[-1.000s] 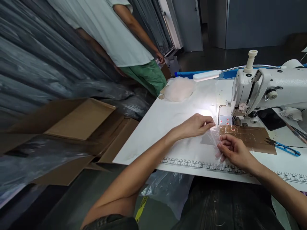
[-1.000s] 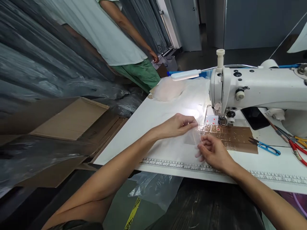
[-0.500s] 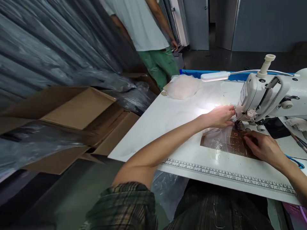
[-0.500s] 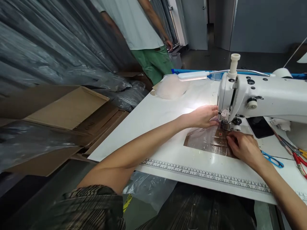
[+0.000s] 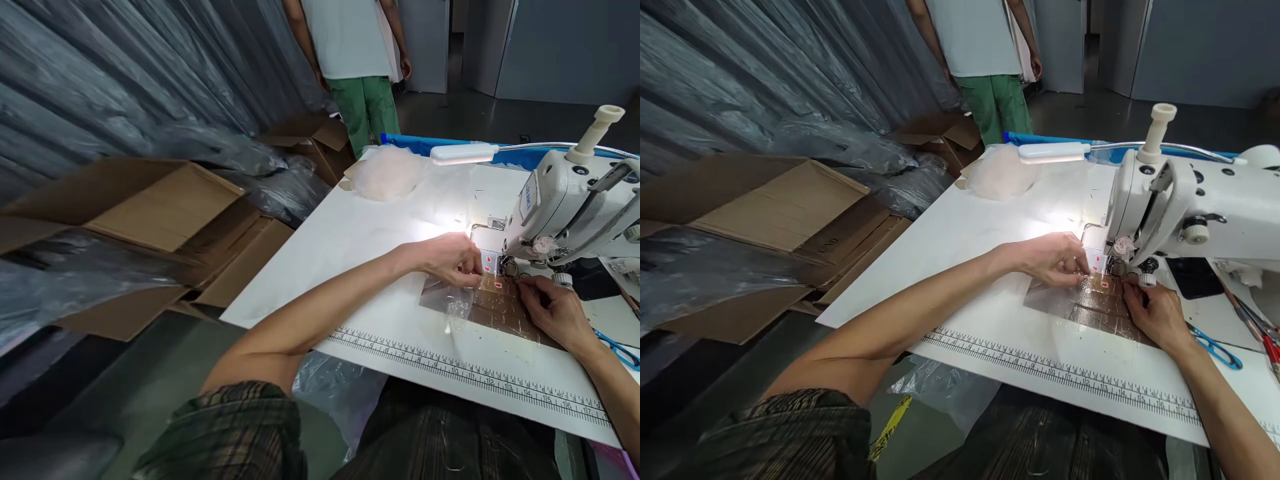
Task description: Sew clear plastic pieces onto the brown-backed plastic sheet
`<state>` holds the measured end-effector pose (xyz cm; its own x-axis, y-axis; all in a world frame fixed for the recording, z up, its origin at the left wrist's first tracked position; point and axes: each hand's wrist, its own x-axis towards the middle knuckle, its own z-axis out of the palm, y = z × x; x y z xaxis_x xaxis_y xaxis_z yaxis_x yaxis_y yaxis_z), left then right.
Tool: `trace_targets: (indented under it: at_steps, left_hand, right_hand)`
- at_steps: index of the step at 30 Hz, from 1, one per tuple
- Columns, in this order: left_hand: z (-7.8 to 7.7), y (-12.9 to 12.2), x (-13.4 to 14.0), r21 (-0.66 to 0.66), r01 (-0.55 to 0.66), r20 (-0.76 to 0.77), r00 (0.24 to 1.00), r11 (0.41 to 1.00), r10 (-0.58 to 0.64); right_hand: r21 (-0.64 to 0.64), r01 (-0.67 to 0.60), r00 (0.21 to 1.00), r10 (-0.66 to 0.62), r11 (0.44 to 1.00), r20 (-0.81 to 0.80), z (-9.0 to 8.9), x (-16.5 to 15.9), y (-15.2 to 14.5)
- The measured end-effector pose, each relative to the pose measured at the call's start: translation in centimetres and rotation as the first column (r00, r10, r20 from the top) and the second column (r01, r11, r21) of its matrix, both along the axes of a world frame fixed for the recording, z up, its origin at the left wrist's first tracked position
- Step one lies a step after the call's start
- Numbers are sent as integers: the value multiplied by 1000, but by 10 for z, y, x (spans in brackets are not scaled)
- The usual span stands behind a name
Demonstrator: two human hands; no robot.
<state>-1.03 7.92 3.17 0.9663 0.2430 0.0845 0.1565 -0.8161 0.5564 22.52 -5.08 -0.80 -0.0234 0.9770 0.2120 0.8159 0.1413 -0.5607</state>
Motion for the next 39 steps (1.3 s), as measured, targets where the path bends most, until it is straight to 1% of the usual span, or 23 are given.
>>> trace_targets:
  at_steps: [2, 4, 6, 8, 10, 11, 14, 16, 18, 20, 25, 29, 31, 34, 39]
  left_hand:
    - [4, -2, -1, -78, -102, 46, 993, 992, 106]
    - [5, 1, 4, -60, -192, 76, 978, 980, 197]
    - [1, 6, 12, 26, -195, 58, 979, 980, 193]
    - [-5, 11, 22, 104, -143, 13, 990, 984, 143]
    - [-11, 14, 31, 150, -116, -11, 993, 982, 119]
    - [-14, 14, 35, 161, -131, -13, 991, 978, 134]
    - [-19, 12, 46, 128, -221, -37, 973, 967, 227]
    - [-19, 10, 52, 92, -278, -92, 954, 956, 286]
    - [-17, 9, 56, 95, -296, -156, 938, 950, 308]
    - [-14, 8, 56, 115, -289, -188, 933, 950, 306]
    - [-4, 9, 44, 121, -211, -212, 949, 970, 233]
    - [6, 11, 34, 69, -170, -261, 948, 983, 182]
    - [10, 11, 33, 35, -185, -245, 951, 982, 188]
    - [13, 7, 36, 24, -245, -160, 956, 969, 246]
    - [6, 2, 45, 43, -278, -128, 951, 960, 281]
  right_hand:
    - [20, 11, 1000, -11, 1000, 9, -2, -1, 1]
    - [21, 17, 1000, -17, 1000, 17, -3, -1, 1]
    - [20, 23, 999, -24, 1000, 21, -3, -1, 0]
    - [28, 30, 999, -31, 999, 25, -2, -1, 0]
    - [29, 34, 999, -35, 999, 31, -2, -2, 0]
    - [23, 38, 999, -39, 999, 34, -1, -2, 0]
    - [-16, 61, 997, -60, 998, 41, 0, -4, -1]
    - [-36, 83, 996, -82, 996, 47, 1, -5, -1]
    - [-43, 102, 994, -100, 994, 51, 2, -6, -1]
    - [-43, 114, 993, -112, 993, 47, 3, -8, -1]
    - [-35, 128, 992, -127, 991, 19, 6, -11, -1]
    - [-3, 122, 993, -122, 993, 3, 5, -11, -1]
    - [6, 120, 993, -120, 993, 3, 4, -10, -1]
    - [13, 114, 993, -114, 993, -5, 3, -10, 0]
    - [13, 102, 995, -102, 995, -22, 3, -9, -1]
